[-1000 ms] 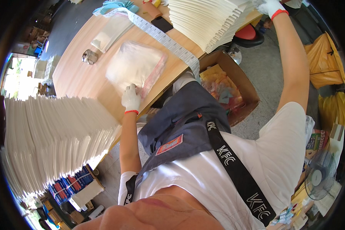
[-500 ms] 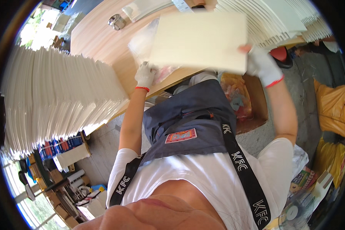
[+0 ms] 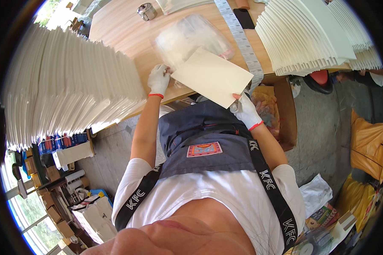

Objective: The person places individual paper boards into plastic sleeves, peels the adhesive backing, and seals the bags before stacking them.

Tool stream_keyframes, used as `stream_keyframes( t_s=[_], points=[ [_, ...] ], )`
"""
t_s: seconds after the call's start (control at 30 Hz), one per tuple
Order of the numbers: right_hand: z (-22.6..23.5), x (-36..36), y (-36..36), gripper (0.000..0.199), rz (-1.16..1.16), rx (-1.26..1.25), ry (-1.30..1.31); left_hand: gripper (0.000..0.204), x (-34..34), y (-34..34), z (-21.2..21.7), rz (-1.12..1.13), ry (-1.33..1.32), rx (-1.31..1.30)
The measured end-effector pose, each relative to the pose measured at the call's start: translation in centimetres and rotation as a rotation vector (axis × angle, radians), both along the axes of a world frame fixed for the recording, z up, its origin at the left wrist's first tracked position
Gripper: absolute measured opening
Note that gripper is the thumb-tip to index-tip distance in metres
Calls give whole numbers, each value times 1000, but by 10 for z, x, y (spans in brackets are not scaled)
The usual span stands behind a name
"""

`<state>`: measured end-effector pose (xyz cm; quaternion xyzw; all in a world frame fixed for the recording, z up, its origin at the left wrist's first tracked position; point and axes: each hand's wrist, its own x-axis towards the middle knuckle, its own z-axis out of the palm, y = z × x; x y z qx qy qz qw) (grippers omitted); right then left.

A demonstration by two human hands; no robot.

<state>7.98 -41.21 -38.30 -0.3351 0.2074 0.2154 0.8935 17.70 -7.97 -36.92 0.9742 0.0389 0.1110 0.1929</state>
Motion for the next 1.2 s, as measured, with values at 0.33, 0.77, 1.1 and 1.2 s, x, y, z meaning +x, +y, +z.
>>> stream_keyframes(
  t_s=[0.33,0.77,1.1,1.2],
  points=[
    [14,-25,20,30,7,141,-109,34,-45,-58,3,-137,-385,-402],
    [11,-47,22,35,134,-163,-71,21,-113,-142,-71,128,134,-1596],
    [-33,3,60,41,36,474,37,27,-128,-104,-62,222,634,-1636],
    [-29,-4,61,38,233,271,-19,30,-125,-87,-53,290,688,-1582]
  ],
)
